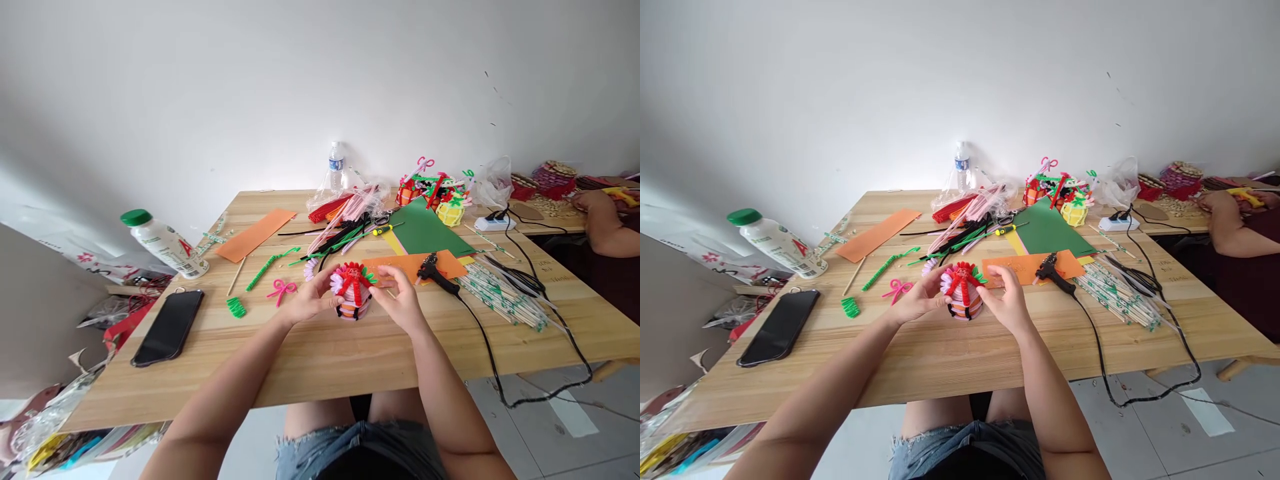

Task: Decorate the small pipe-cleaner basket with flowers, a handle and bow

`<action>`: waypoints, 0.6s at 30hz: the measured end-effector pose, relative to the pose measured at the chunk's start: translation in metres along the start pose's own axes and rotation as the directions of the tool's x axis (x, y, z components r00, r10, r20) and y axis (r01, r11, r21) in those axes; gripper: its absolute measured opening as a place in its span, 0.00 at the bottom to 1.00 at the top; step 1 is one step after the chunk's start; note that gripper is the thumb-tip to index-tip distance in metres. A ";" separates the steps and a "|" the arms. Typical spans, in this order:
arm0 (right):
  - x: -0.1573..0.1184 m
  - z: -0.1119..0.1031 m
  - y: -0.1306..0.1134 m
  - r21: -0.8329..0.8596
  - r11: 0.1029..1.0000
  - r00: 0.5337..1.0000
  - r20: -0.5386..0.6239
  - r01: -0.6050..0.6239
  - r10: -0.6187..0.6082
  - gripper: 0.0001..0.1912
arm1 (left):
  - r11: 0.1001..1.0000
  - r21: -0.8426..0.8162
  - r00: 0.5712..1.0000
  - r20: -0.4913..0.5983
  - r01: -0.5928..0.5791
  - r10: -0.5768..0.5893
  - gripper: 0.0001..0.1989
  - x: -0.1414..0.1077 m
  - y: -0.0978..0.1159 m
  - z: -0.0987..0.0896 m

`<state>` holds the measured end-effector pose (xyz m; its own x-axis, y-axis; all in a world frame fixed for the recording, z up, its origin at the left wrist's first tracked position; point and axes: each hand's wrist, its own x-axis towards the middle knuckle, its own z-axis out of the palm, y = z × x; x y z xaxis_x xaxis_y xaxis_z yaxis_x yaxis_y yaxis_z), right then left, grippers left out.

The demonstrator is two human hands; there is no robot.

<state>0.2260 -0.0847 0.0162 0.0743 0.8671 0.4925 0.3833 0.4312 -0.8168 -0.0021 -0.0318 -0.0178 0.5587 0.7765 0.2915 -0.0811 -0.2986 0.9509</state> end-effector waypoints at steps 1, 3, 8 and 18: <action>0.000 0.001 0.002 0.004 1.000 0.999 0.042 0.027 -0.027 0.22 | 1.000 -0.009 1.000 -0.006 -0.003 0.003 0.42 0.000 0.000 0.001; 0.000 0.002 0.004 0.025 0.998 0.989 0.135 0.054 -0.057 0.25 | 1.000 -0.012 1.000 -0.021 -0.012 0.011 0.41 0.000 -0.001 0.001; -0.003 0.006 0.008 0.072 0.997 0.981 0.193 0.016 -0.030 0.23 | 1.000 0.017 1.000 -0.020 -0.014 0.014 0.41 -0.001 -0.002 0.002; -0.002 0.005 0.008 0.090 0.995 0.985 0.171 -0.049 0.033 0.25 | 0.965 0.262 0.994 0.108 0.000 -0.029 0.47 -0.006 0.010 -0.025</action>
<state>0.2249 -0.0815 0.0071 -0.0717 0.9108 0.4065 0.2952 0.4087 -0.8636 -0.0272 -0.0259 -0.0074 0.6464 0.7205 0.2511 0.1376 -0.4338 0.8905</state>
